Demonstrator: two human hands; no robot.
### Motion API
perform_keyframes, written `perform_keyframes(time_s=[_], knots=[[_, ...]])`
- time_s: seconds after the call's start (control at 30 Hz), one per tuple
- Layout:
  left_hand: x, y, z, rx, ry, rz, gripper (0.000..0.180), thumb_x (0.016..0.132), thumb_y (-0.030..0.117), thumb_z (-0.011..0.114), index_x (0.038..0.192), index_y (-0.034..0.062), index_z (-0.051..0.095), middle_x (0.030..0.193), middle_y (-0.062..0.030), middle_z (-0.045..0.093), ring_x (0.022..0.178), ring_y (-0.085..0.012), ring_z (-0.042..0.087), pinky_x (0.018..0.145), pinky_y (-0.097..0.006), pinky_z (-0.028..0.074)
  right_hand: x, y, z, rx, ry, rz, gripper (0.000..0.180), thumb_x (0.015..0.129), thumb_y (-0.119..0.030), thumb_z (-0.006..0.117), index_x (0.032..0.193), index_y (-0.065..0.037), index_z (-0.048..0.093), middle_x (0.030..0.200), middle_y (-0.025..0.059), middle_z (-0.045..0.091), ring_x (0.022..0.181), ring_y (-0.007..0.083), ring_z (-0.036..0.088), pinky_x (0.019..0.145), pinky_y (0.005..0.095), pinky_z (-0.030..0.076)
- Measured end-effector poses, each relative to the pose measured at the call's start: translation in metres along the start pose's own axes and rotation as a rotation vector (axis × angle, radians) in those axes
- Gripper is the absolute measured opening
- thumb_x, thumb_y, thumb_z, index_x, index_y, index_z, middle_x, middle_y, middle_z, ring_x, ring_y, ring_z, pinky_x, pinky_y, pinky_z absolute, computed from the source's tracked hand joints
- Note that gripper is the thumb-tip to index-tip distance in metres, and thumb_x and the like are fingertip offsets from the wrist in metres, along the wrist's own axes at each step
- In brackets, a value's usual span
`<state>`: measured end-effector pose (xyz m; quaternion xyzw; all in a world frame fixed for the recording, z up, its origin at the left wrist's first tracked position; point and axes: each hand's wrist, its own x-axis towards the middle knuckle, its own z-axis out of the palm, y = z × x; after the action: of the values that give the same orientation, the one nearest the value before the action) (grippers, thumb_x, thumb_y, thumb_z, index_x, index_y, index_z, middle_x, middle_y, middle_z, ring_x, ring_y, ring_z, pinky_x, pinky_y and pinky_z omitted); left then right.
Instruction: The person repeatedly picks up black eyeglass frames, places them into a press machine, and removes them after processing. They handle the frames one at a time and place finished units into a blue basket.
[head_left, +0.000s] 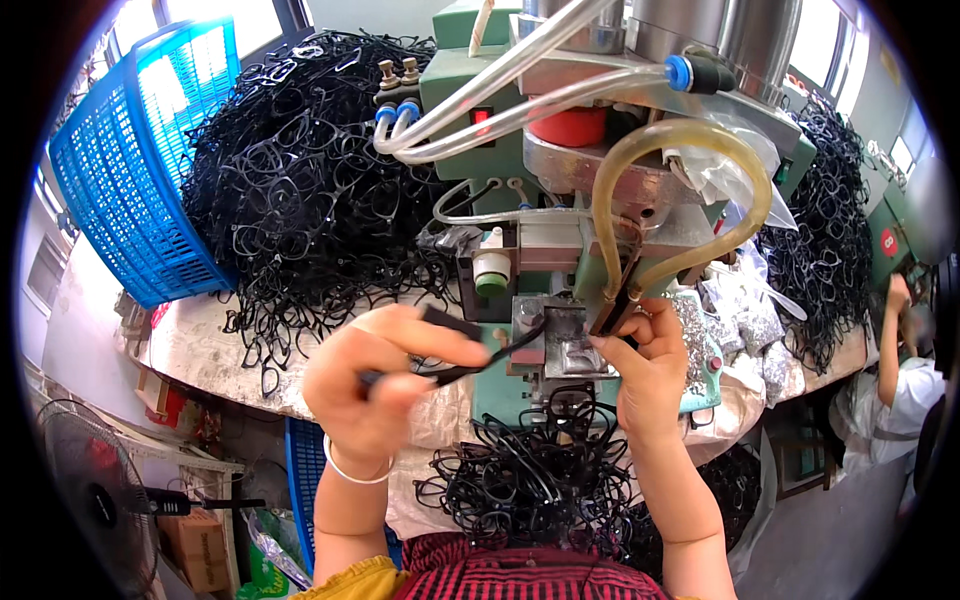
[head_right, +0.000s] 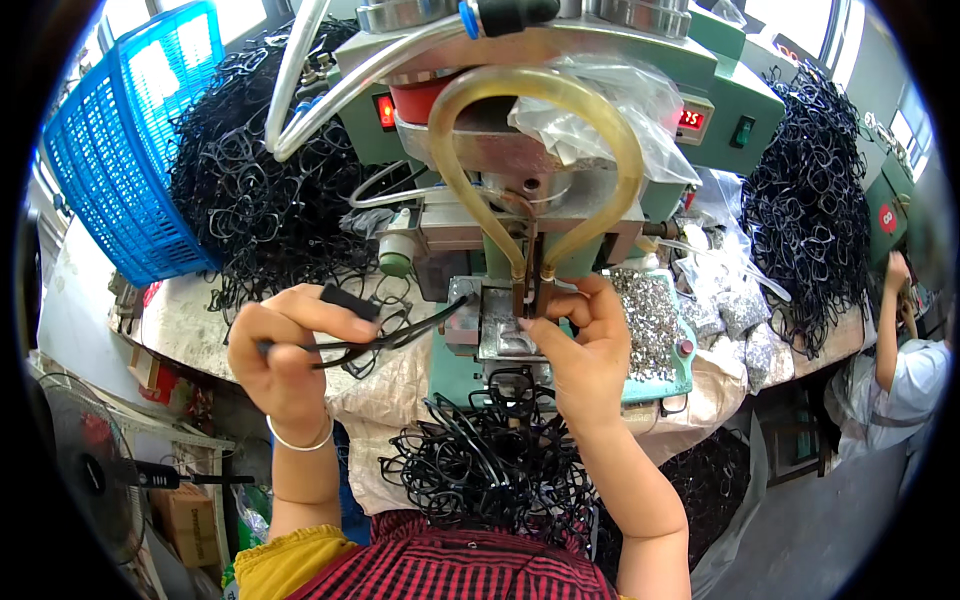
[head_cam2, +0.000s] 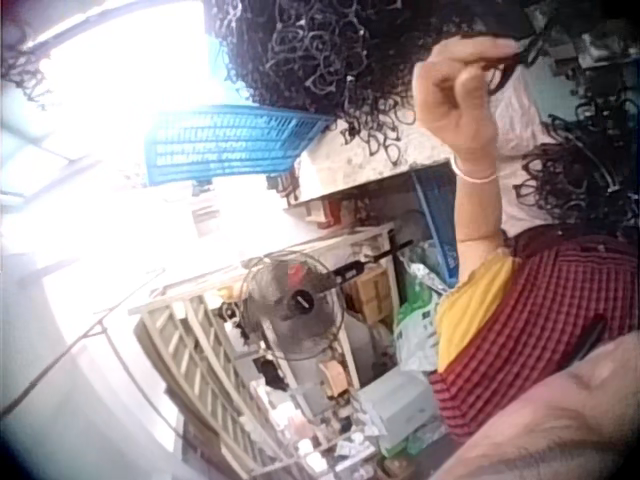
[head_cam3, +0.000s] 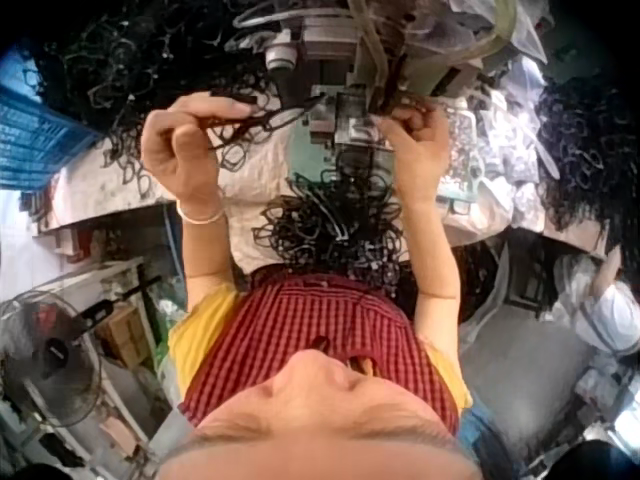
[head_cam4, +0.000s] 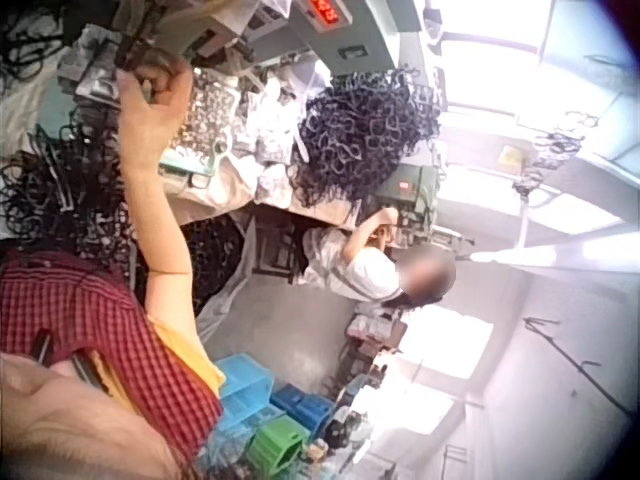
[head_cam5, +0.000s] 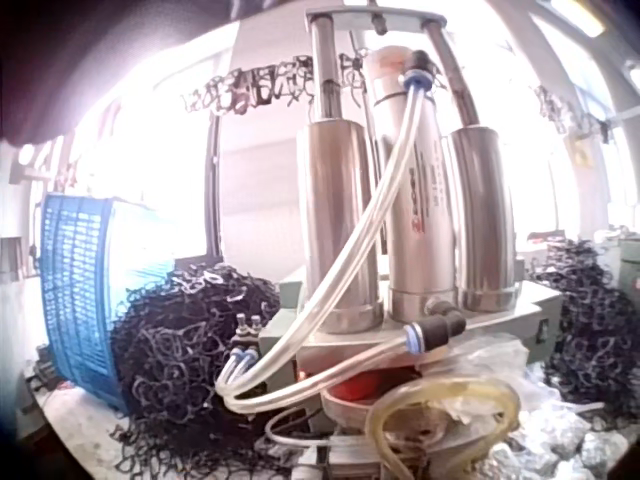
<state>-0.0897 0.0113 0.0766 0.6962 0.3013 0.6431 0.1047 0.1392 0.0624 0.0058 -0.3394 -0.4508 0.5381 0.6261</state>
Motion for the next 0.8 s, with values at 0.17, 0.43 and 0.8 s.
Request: perform_keyframes(time_s=[0.17, 0.43, 0.8], knots=[[0.009, 0.014, 0.02, 0.235, -0.311, 0.263, 0.043, 0.094, 0.04, 0.064, 0.076, 0.009, 0.041, 0.081, -0.0137, 0.074, 0.056, -0.0192, 0.056, 0.058, -0.031, 0.047, -0.003, -0.004, 0.005, -0.005, -0.033, 0.018, 0.047, 0.08, 0.01, 0.065, 0.123, 0.001, 0.049, 0.101, 0.007, 0.064, 0.093, 0.0109, 0.059, 0.085, 0.0244, 0.046], [0.004, 0.021, 0.03, 0.207, -0.07, 0.031, 0.021, 0.092, 0.008, 0.064, 0.08, 0.0031, 0.047, 0.086, -0.0193, 0.073, 0.062, -0.0184, 0.058, 0.057, -0.029, 0.046, 0.002, 0.004, 0.001, -0.186, -0.092, -0.077, 0.058, 0.079, -0.001, 0.073, 0.129, 0.004, 0.046, 0.1, 0.0082, 0.066, 0.094, 0.0132, 0.061, 0.092, 0.0276, 0.044], [0.018, 0.001, 0.044, 0.323, 0.095, -0.244, 0.02, 0.095, 0.011, 0.064, 0.078, 0.0013, 0.058, 0.073, -0.0058, 0.072, 0.055, -0.0044, 0.05, 0.053, -0.02, 0.039, -0.008, 0.007, -0.001, -0.174, -0.013, -0.055, 0.062, 0.079, -0.001, 0.074, 0.132, 0.006, 0.042, 0.09, 0.0059, 0.065, 0.091, 0.0115, 0.06, 0.089, 0.0262, 0.045]])
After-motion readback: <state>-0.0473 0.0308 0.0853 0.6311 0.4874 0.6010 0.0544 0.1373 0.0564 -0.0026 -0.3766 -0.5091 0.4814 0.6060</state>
